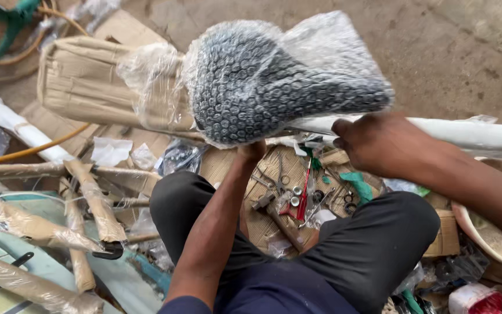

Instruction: The person is assembling a bicycle frame while sitting on the floor. They remove bubble wrap and cardboard from the frame and seat, then use a wrench to tighten bolts on the seat post and handlebar stem.

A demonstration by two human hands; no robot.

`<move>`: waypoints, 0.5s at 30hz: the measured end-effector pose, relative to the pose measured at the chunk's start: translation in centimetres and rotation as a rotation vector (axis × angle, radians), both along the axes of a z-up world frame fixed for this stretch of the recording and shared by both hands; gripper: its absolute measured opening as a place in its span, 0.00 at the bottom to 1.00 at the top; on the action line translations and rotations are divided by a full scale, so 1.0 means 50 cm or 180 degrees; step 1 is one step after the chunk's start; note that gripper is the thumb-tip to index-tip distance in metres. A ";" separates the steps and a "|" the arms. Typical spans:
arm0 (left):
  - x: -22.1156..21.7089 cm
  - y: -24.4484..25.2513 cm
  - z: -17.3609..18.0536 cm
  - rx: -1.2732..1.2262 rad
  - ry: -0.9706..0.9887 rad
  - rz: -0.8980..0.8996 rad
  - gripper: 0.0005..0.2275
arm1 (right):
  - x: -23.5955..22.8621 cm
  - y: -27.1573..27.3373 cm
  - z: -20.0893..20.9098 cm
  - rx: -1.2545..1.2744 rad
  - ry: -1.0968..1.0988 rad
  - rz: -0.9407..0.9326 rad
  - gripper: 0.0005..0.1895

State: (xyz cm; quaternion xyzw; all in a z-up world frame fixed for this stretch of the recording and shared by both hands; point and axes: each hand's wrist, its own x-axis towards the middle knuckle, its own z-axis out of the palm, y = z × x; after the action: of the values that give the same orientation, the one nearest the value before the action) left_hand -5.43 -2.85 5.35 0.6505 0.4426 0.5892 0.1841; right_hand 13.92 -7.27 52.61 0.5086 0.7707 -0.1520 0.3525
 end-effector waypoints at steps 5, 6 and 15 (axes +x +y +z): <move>0.027 0.026 -0.034 -0.0103 0.0184 -0.0111 0.15 | 0.017 0.022 -0.073 0.0795 0.1574 0.0305 0.13; 0.029 0.019 -0.046 -0.0144 0.0199 -0.0133 0.15 | 0.020 0.023 -0.076 0.0659 0.1588 0.0003 0.11; 0.027 0.005 -0.070 -0.0273 0.0043 -0.0146 0.16 | 0.048 0.054 -0.380 0.2581 0.3076 0.0628 0.08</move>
State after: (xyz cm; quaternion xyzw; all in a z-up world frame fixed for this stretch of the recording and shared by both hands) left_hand -4.10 -2.63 1.84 0.6559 0.4537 0.5608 0.2223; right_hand 16.31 -4.59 33.62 0.4023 0.8822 -0.0274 -0.2430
